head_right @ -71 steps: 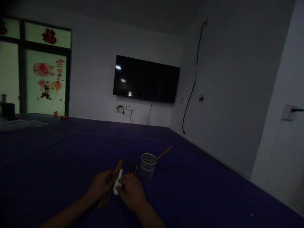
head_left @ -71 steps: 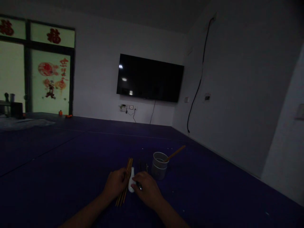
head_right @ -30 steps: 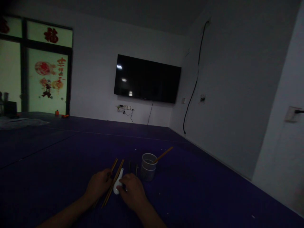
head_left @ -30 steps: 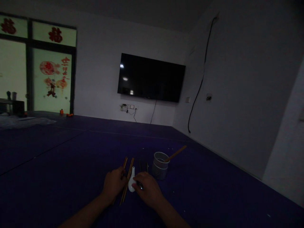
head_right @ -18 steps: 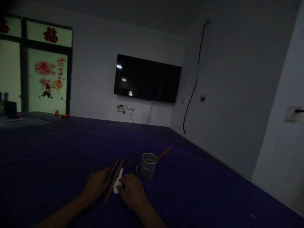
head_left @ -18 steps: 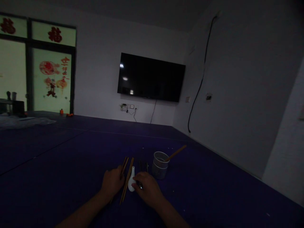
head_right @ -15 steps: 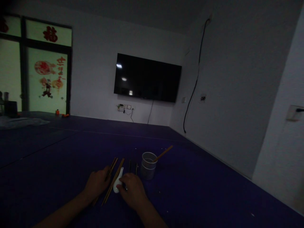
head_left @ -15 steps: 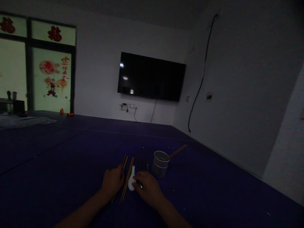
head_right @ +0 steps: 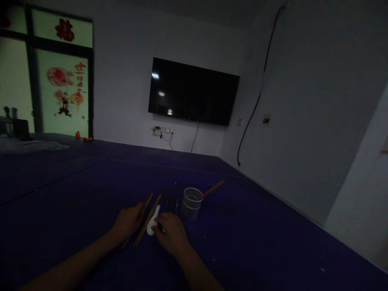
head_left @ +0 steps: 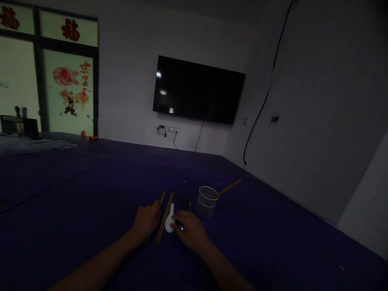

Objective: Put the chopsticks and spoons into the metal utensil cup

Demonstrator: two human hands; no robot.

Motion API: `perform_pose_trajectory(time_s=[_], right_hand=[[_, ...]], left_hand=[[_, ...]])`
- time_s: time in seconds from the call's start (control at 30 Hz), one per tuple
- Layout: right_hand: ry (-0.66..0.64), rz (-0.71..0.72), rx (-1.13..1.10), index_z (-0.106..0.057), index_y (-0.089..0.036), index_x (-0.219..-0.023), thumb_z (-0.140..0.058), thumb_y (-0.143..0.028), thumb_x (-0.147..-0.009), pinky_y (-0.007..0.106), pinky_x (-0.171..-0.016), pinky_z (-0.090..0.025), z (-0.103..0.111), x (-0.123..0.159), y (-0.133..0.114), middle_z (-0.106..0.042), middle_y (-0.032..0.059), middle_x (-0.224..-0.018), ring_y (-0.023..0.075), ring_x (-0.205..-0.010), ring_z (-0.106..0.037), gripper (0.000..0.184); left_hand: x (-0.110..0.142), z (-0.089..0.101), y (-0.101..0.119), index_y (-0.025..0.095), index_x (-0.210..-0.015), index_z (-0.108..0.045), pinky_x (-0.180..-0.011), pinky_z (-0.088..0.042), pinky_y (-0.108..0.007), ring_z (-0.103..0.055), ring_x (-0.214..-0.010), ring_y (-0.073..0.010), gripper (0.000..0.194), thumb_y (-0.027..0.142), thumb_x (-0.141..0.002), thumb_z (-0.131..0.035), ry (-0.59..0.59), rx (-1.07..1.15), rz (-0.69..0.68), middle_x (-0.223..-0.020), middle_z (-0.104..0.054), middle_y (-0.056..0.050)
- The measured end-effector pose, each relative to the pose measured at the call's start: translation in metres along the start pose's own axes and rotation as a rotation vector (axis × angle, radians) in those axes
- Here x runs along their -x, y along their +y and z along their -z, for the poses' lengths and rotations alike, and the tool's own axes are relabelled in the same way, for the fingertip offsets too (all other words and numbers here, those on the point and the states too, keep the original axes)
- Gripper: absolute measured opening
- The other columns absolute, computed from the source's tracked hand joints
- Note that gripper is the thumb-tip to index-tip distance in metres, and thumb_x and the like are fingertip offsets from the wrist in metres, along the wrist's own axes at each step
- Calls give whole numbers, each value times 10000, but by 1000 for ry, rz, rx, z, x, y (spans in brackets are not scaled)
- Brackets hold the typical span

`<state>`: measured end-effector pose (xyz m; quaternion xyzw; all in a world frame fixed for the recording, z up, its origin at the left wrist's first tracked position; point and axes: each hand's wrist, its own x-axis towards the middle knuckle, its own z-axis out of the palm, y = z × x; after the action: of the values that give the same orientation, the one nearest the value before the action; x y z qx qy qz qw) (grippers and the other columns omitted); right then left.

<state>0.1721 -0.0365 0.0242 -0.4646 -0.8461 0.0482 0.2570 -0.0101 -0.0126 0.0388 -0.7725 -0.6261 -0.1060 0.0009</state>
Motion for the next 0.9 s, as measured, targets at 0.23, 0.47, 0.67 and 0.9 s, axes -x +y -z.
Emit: perform_pose_trajectory(time_s=[0.23,0.47,0.67,0.9], right_hand=[[28,15,-11,-673,-212,-1042,-551,-274,-866,298,-857,-415,-1,0,0,-668,65,-1044,197,-985,-597,223],[28,2,-1,-673,-214,-1036,-545,-263,-868,300,-861,-413,1,1,-3,-675,61,-1021,198,-979,-601,217],[19,-1,4,-670,-207,-1041,-546,-272,-870,298,-873,-410,1,0,-2,-673,63,-1026,197,-987,-601,222],[10,-8,-1,-672,-215,-1039,-540,-278,-873,290,-872,-409,1,-1,-2,-675,62,-1023,194,-988,-601,221]], left_hand=[[-1,-3,-3,164,-1176,-455,-809,-454,-351,-667,-938,-224,306,174,-896,-334,17,45,-16,-1023,-699,-111],[-3,1,-3,147,-1199,-465,-807,-474,-374,-681,-895,-245,350,161,-880,-320,-21,-50,-53,-956,-709,-126],[-5,5,-5,155,-1250,-445,-791,-490,-358,-681,-893,-251,395,163,-870,-335,-64,-89,-110,-939,-713,-125],[-7,4,-8,172,-1191,-478,-763,-495,-333,-681,-883,-234,354,157,-873,-323,-84,-58,-103,-1002,-702,-119]])
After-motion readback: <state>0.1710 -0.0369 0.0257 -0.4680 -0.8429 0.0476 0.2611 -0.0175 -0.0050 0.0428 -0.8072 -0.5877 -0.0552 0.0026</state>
